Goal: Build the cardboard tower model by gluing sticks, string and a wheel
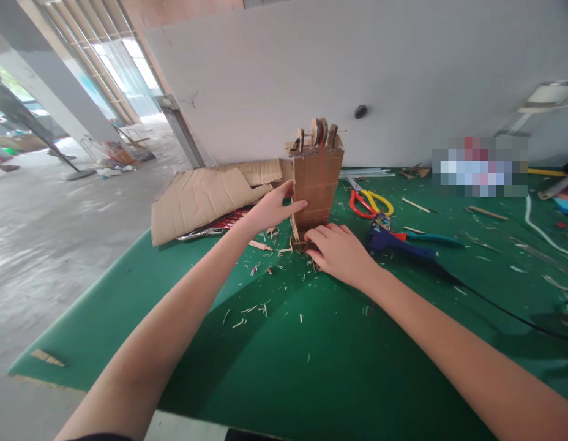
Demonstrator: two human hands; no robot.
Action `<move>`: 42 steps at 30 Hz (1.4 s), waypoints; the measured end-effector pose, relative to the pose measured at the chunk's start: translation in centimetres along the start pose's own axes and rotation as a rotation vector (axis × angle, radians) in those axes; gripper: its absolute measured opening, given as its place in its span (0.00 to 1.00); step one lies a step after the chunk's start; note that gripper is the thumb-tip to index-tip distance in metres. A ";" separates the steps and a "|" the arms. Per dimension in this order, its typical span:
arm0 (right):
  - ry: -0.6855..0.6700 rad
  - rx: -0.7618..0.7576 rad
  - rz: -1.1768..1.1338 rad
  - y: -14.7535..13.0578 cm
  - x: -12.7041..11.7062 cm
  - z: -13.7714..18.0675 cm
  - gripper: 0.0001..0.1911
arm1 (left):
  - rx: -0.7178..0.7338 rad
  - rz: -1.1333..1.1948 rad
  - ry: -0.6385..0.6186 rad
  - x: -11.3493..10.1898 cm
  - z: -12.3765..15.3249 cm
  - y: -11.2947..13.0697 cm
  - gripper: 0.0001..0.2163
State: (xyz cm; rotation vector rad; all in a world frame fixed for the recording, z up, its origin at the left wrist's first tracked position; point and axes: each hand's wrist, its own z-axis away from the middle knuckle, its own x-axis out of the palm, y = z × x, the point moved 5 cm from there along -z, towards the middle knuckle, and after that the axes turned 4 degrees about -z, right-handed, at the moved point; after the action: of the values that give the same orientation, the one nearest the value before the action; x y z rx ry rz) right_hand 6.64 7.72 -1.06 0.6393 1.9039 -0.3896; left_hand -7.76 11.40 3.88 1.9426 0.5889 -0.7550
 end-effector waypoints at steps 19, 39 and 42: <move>0.009 0.017 -0.046 0.1 0.0 0.3 0.08 | -0.004 -0.027 0.008 0.1 0.0 -0.3 0.18; -0.010 0.038 -0.064 0.4 0.0 0.6 0.12 | 0.012 -0.010 0.013 0.2 -0.1 -0.5 0.18; -0.006 0.027 -0.082 0.4 0.0 0.6 0.12 | 0.006 -0.007 0.012 0.2 -0.1 -0.4 0.18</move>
State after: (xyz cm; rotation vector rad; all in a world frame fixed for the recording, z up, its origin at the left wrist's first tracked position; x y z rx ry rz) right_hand 7.32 7.76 -1.26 0.5784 1.9258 -0.4694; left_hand -7.92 11.67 3.55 1.9523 0.6019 -0.7511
